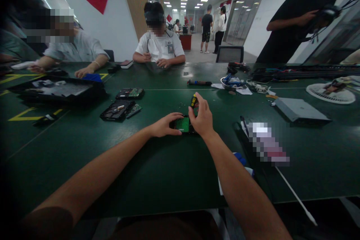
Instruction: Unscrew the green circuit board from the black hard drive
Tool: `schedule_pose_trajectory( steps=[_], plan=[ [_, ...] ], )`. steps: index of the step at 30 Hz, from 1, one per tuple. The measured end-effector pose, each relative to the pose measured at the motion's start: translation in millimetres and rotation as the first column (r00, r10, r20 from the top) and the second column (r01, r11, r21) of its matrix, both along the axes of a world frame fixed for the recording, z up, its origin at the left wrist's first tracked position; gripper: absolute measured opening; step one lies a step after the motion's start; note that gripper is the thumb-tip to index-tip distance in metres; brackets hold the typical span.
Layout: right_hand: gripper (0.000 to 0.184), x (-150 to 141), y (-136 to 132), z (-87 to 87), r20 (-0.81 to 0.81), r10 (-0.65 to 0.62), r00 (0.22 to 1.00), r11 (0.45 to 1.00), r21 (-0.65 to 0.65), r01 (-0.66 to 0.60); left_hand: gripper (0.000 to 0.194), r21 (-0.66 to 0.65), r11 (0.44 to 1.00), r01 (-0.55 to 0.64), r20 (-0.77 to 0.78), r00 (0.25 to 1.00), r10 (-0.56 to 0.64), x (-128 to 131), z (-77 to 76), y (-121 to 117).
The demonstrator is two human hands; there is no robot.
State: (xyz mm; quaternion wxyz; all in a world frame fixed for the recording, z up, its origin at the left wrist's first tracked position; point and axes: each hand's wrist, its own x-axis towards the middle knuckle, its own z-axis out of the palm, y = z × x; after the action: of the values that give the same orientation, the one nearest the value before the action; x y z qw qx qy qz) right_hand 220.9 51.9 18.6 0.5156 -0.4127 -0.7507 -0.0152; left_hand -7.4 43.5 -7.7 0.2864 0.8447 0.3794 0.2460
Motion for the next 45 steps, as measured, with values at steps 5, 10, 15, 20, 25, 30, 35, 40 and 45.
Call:
schedule_pose_trajectory(
  steps=[5,10,15,20,25,30,35,40,45],
  plan=[
    [0.067,-1.0,0.9,-2.2,-0.029,0.040,0.999,0.999,-0.010,-0.040,0.086,0.004,1.000,0.010,0.004,1.000,-0.010,-1.0,-1.9,1.0],
    [0.066,-0.7,0.4,-1.4,-0.014,0.018,1.000,1.000,-0.007,-0.018,0.086,-0.009,1.000,0.005,-0.012,1.000,-0.005,-1.1,0.9,-0.2],
    [0.067,-0.8,-1.7,1.0,0.019,-0.018,1.000,1.000,0.005,0.018,0.086,-0.006,1.000,0.007,-0.020,1.000,-0.007,-0.9,2.8,-0.9],
    [0.066,-1.5,-3.2,2.7,0.016,0.014,1.000,1.000,0.010,-0.014,0.086,-0.015,1.000,0.006,-0.015,1.000,-0.006,-1.8,1.0,0.2],
    [0.063,-0.3,-3.0,2.5,0.009,-0.025,1.000,1.000,-0.019,0.025,0.085,-0.028,1.000,0.010,-0.016,1.000,-0.011,-2.2,0.8,0.7],
    [0.065,-0.3,-1.9,1.4,0.011,0.006,1.000,1.000,-0.005,-0.006,0.085,0.001,1.000,0.012,-0.008,1.000,-0.012,-0.7,1.9,-0.3],
    [0.063,0.4,-0.5,0.5,0.011,0.001,1.000,1.000,-0.001,-0.001,0.084,0.011,1.000,0.013,-0.007,1.000,-0.013,0.2,1.8,-0.1],
    [0.064,0.9,0.5,0.3,-0.012,0.012,1.000,1.000,0.001,-0.012,0.085,0.005,1.000,0.000,-0.009,1.000,0.000,0.2,1.5,-0.4],
    [0.062,-0.2,1.2,-0.7,-0.028,-0.005,1.000,1.000,0.002,0.005,0.085,0.007,1.000,0.000,-0.010,1.000,0.000,0.1,2.0,-0.8]
  ],
)
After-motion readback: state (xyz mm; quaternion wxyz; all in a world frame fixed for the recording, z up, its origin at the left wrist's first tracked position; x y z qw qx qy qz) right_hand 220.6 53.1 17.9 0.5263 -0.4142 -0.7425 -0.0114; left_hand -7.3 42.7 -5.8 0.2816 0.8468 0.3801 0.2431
